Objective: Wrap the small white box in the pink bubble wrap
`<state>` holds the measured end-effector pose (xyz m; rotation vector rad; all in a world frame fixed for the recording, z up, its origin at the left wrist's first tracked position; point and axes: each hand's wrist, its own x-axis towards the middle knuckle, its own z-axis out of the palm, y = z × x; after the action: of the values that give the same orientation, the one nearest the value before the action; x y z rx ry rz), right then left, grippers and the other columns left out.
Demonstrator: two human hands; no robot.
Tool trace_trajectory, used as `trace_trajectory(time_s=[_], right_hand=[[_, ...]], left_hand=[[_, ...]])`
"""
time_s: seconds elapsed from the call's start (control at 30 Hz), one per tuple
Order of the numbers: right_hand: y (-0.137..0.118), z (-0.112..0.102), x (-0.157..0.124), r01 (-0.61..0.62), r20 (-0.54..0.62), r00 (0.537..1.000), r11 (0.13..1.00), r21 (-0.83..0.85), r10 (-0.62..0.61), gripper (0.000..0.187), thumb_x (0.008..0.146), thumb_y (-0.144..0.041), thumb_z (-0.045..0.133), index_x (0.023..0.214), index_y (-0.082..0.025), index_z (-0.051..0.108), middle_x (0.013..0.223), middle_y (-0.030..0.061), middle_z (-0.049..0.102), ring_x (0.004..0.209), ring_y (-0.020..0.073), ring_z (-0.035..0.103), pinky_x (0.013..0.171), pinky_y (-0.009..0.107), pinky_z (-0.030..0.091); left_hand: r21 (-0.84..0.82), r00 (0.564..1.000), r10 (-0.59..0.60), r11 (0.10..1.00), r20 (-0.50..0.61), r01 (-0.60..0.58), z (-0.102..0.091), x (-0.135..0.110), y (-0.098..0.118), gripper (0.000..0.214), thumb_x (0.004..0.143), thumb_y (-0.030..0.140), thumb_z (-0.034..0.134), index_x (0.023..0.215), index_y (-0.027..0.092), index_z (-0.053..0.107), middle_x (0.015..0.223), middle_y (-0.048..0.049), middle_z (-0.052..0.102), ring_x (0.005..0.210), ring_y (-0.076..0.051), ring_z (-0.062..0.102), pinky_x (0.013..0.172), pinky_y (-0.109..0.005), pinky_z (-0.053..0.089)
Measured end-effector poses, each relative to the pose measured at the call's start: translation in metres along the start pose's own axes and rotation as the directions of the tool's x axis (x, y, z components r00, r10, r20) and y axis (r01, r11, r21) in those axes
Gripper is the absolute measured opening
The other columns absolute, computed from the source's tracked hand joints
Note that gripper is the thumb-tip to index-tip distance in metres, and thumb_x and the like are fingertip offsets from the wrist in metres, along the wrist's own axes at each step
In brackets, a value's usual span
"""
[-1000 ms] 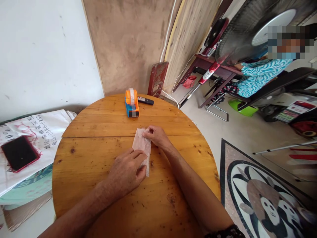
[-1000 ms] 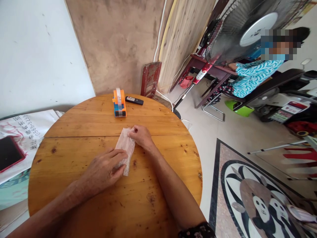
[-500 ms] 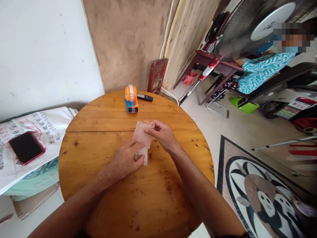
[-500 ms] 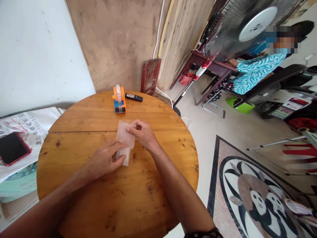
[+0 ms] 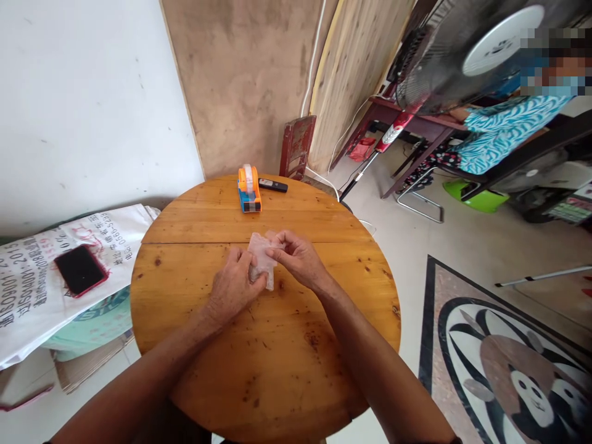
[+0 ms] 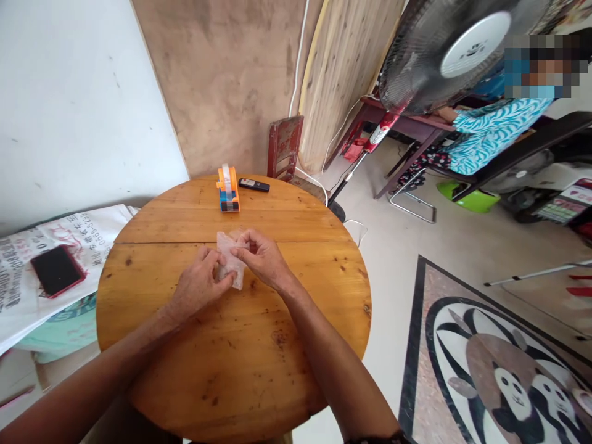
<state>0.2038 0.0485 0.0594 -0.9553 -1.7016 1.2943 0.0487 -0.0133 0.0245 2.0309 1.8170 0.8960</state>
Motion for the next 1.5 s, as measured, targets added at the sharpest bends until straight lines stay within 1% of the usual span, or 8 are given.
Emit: trace_trajectory(time_s=[0.33, 0.5, 0.73, 0.93, 1.07, 1.23, 1.37, 1.5], right_hand=[[0.002, 0.001, -0.026, 0.118, 0.053, 0.992, 0.981, -0.151, -0.111, 0.020, 0.080, -0.036, 0.063, 0.074, -0.022, 0.050, 0.093, 0.0030, 0.067, 0.089, 0.0188, 0.061, 0.084, 0.032, 0.045], [0.002, 0.005, -0.040, 0.127, 0.062, 0.991, 0.962, -0.243, -0.115, 0.010, 0.081, -0.027, 0.059, 0.076, -0.023, 0.052, 0.085, 0.0021, 0.067, 0.083, 0.0184, 0.062, 0.081, 0.032, 0.046], [0.010, 0.009, -0.053, 0.272, 0.085, 0.962, 0.864, -0.423, -0.261, 0.007, 0.082, -0.018, 0.055, 0.078, -0.023, 0.052, 0.081, 0.0029, 0.065, 0.075, 0.0171, 0.058, 0.070, 0.028, 0.045], [0.014, 0.010, -0.055, 0.326, 0.128, 0.944, 0.788, -0.523, -0.305, 0.006, 0.083, -0.017, 0.054, 0.083, -0.024, 0.054, 0.087, 0.0049, 0.068, 0.077, 0.0186, 0.062, 0.070, 0.030, 0.047], [0.019, 0.008, -0.056, 0.333, 0.160, 0.942, 0.753, -0.567, -0.295, 0.009, 0.081, -0.015, 0.054, 0.082, -0.024, 0.054, 0.084, 0.0040, 0.069, 0.076, 0.0188, 0.063, 0.068, 0.029, 0.047], [0.020, 0.009, -0.056, 0.441, 0.244, 0.897, 0.702, -0.559, -0.369, 0.016, 0.079, -0.008, 0.051, 0.081, -0.023, 0.053, 0.101, 0.0066, 0.070, 0.097, 0.0207, 0.064, 0.081, 0.031, 0.049], [0.022, 0.012, -0.055, 0.468, 0.273, 0.883, 0.664, -0.583, -0.383, 0.019, 0.078, -0.006, 0.051, 0.085, -0.024, 0.055, 0.107, 0.0082, 0.069, 0.108, 0.0217, 0.061, 0.088, 0.033, 0.049], [0.026, 0.013, -0.055, 0.466, 0.240, 0.882, 0.677, -0.570, -0.406, 0.018, 0.077, -0.007, 0.051, 0.085, -0.024, 0.055, 0.106, 0.0080, 0.069, 0.106, 0.0210, 0.062, 0.088, 0.033, 0.048]], left_hand=[[-0.106, 0.985, -0.155, 0.984, -0.077, 0.146, 0.008, -0.008, -0.005, 0.031, 0.080, 0.041, 0.063, 0.096, 0.019, 0.049, 0.089, -0.0039, 0.057, 0.079, -0.020, 0.059, 0.070, -0.034, 0.050], [-0.258, 0.984, 0.024, 0.964, -0.176, -0.069, 0.010, -0.007, -0.012, 0.046, 0.080, 0.031, 0.063, 0.121, 0.018, 0.047, 0.118, -0.0119, 0.056, 0.112, -0.025, 0.054, 0.095, -0.042, 0.046], [-0.431, 0.992, 0.068, 0.896, -0.103, -0.106, 0.014, -0.008, -0.018, 0.018, 0.081, 0.024, 0.061, 0.097, 0.019, 0.055, 0.110, -0.0088, 0.060, 0.104, -0.021, 0.057, 0.088, -0.036, 0.048], [-0.378, 0.996, 0.086, 0.922, -0.021, -0.087, 0.004, -0.007, -0.013, 0.005, 0.082, 0.022, 0.056, 0.079, 0.019, 0.053, 0.101, -0.0064, 0.061, 0.097, -0.020, 0.057, 0.084, -0.034, 0.048], [-0.359, 0.978, 0.181, 0.924, 0.100, -0.134, -0.012, -0.006, -0.019, 0.009, 0.082, 0.023, 0.054, 0.090, 0.019, 0.058, 0.110, -0.0096, 0.063, 0.106, -0.023, 0.059, 0.090, -0.038, 0.049], [-0.265, 0.919, 0.325, 0.928, 0.224, -0.264, -0.028, -0.010, -0.034, 0.051, 0.076, 0.022, 0.060, 0.126, 0.015, 0.052, 0.142, -0.0179, 0.048, 0.138, -0.031, 0.041, 0.110, -0.048, 0.039], [-0.190, 0.901, 0.364, 0.927, 0.237, -0.324, -0.016, -0.006, -0.040, 0.061, 0.079, 0.023, 0.062, 0.137, 0.015, 0.045, 0.152, -0.0191, 0.037, 0.141, -0.030, 0.036, 0.114, -0.049, 0.035], [-0.275, 0.923, 0.335, 0.920, 0.188, -0.278, -0.002, 0.002, -0.038, 0.048, 0.084, 0.030, 0.060, 0.129, 0.017, 0.054, 0.137, -0.0135, 0.057, 0.127, -0.027, 0.053, 0.109, -0.044, 0.041]])
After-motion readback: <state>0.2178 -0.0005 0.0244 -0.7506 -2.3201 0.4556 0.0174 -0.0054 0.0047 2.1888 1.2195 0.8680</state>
